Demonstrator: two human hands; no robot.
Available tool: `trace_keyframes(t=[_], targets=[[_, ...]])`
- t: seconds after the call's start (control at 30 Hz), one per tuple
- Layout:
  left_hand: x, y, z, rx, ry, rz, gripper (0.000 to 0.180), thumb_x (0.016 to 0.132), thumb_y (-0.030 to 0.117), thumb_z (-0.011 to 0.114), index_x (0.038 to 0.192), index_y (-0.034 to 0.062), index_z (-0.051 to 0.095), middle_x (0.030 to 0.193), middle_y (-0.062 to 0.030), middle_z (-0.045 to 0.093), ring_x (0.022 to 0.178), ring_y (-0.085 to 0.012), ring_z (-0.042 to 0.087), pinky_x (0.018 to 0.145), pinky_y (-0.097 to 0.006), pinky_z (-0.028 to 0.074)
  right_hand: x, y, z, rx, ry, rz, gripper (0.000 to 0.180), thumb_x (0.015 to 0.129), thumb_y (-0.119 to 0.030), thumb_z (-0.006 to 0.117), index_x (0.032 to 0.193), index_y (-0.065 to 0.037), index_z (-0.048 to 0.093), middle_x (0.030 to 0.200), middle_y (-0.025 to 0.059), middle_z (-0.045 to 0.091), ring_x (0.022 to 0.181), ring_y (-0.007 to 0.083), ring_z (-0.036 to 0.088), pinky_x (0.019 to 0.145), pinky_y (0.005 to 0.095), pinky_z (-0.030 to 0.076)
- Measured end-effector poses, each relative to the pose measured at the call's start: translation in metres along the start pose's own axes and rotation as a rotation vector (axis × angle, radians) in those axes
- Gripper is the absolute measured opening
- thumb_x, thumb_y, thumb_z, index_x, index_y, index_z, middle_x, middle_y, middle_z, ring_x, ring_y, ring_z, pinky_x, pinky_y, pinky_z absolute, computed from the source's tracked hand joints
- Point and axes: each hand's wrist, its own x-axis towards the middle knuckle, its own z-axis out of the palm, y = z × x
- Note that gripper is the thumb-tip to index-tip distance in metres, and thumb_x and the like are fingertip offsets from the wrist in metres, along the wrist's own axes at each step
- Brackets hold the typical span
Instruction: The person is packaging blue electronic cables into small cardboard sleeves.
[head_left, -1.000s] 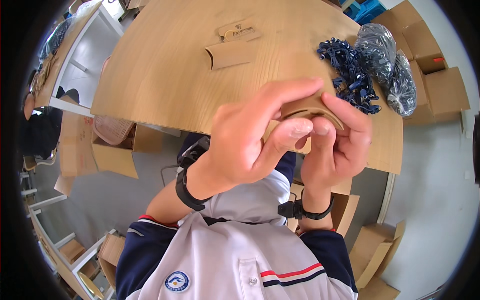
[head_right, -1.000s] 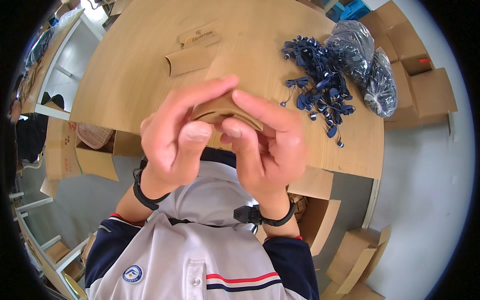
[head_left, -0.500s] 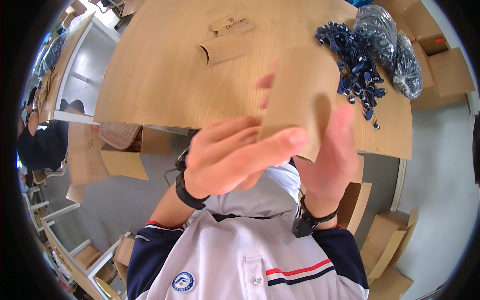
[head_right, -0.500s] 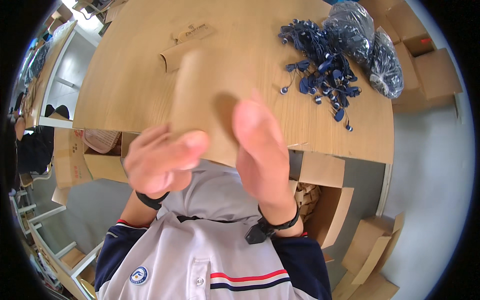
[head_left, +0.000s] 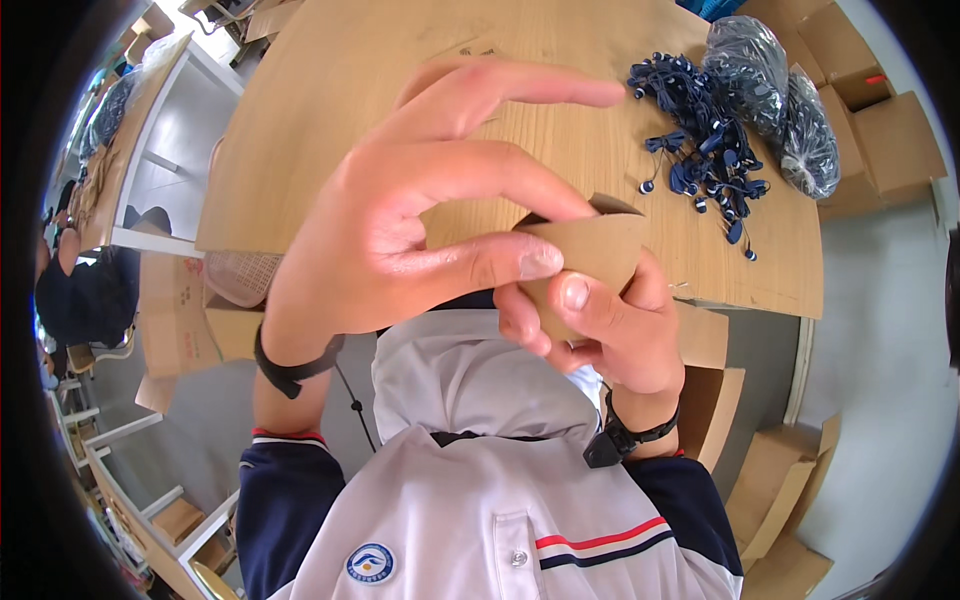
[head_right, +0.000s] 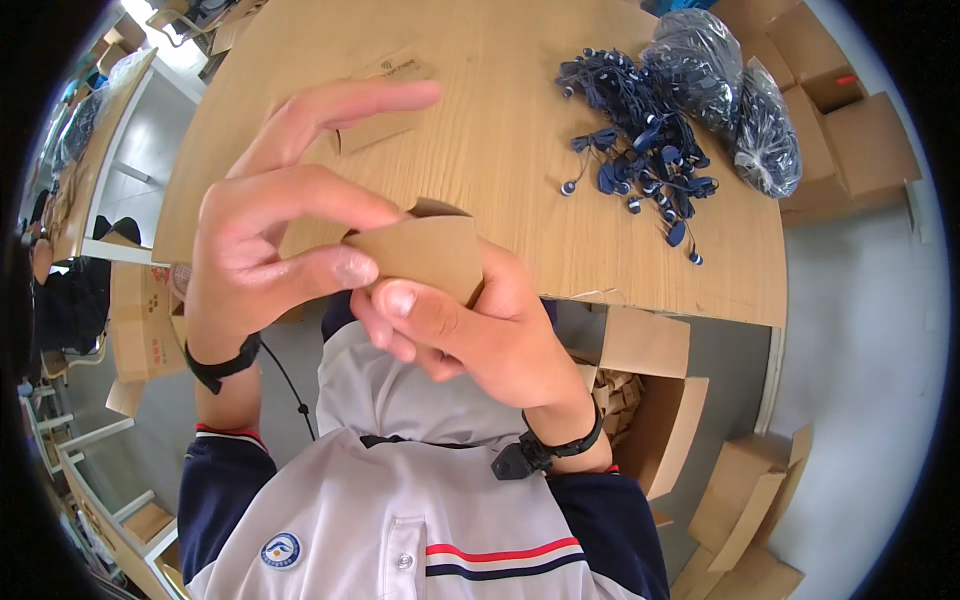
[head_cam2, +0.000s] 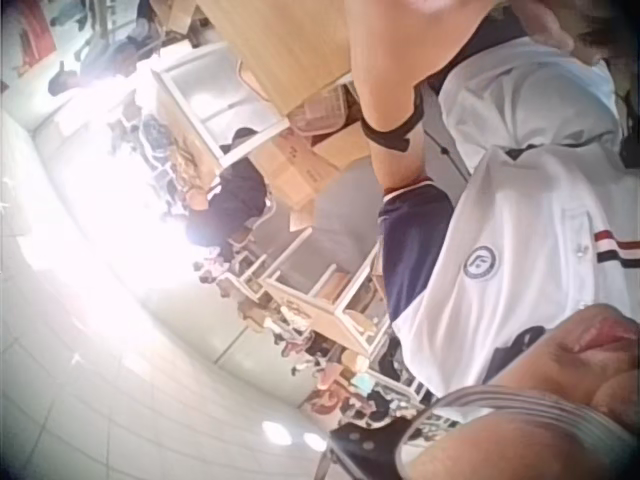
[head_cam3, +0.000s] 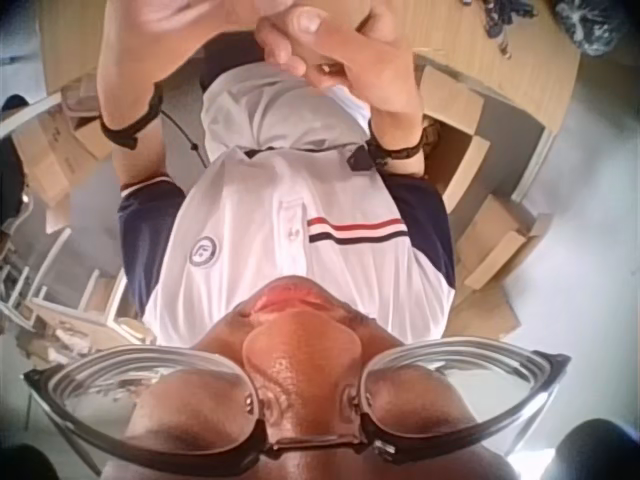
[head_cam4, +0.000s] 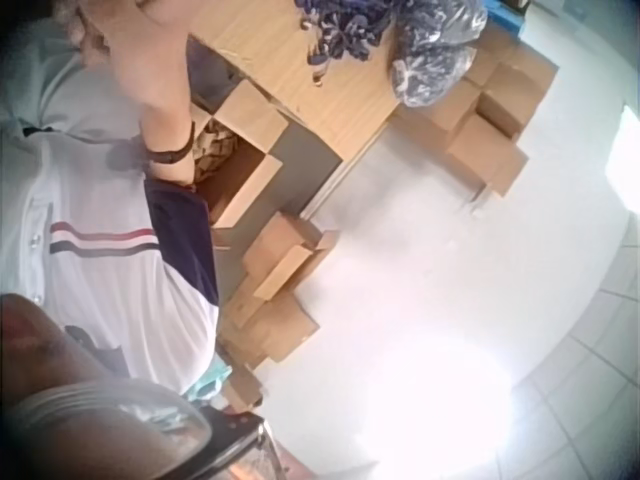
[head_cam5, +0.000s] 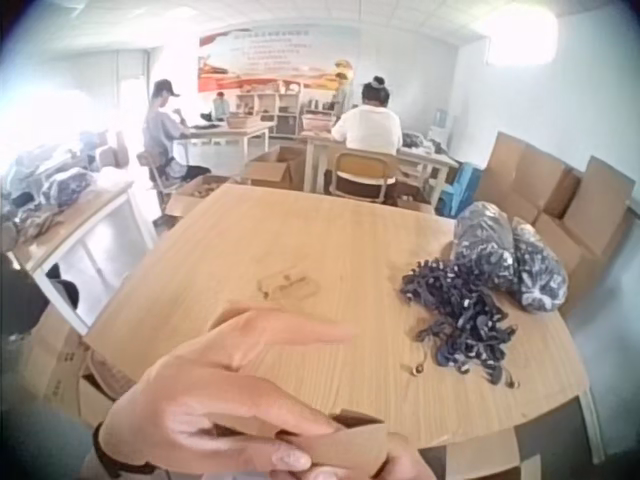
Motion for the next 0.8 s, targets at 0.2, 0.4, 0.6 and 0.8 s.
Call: trace_keyframes(t=[0.2, 0.4, 0.6, 0.8], targets=[[-0.006, -0.003, -0.004, -0.230, -0.270, -0.070, 0.020, 0.083, 0.022, 0.065, 0.082, 0.0027, 0.073, 0.130, -0.0259, 0.056, 0.126, -0.0348, 0.043, 0.108, -0.048, 0.027, -0.005, 0.003, -0.002, 0.055, -0.116, 0.080, 0.025, 0.097, -0.024, 0.057, 0.107, -0.001, 0.060, 0.080, 0.0045, 0.058, 0.061, 0.0058, 0.048, 0.042, 0.0193, 0.033], [-0.011, -0.003, 0.018, -0.296, -0.067, -0.293, 0.023, 0.087, 0.019, 0.062, 0.072, 0.0018, 0.066, 0.123, -0.0228, 0.059, 0.127, -0.0284, 0.042, 0.106, -0.045, 0.028, 0.005, 0.009, 0.007, -0.529, 0.305, -0.168, 0.025, 0.089, -0.011, 0.068, 0.109, 0.001, 0.058, 0.085, 0.0059, 0.063, 0.069, 0.0155, 0.061, 0.059, 0.0266, 0.047], [-0.018, -0.001, 0.051, -0.430, 0.141, -0.405, 0.020, 0.080, 0.013, 0.071, 0.092, 0.0029, 0.059, 0.134, -0.0177, 0.044, 0.125, -0.0221, 0.042, 0.104, -0.037, 0.031, 0.005, 0.011, -0.004, -1.007, 0.318, -0.453, 0.034, 0.079, -0.003, 0.074, 0.109, -0.002, 0.060, 0.090, 0.0148, 0.064, 0.077, 0.0327, 0.064, 0.068, 0.0338, 0.051], [-0.025, 0.004, 0.068, -1.215, -0.147, -0.765, 0.062, 0.075, 0.014, 0.078, 0.122, 0.0066, 0.039, 0.146, -0.0181, 0.029, 0.131, -0.0216, 0.036, 0.104, -0.037, 0.032, -0.011, -0.002, -0.026, -1.099, -0.063, -0.371, 0.031, 0.069, -0.005, 0.078, 0.096, -0.006, 0.064, 0.086, 0.0096, 0.066, 0.075, 0.0294, 0.063, 0.068, 0.0302, 0.051]])
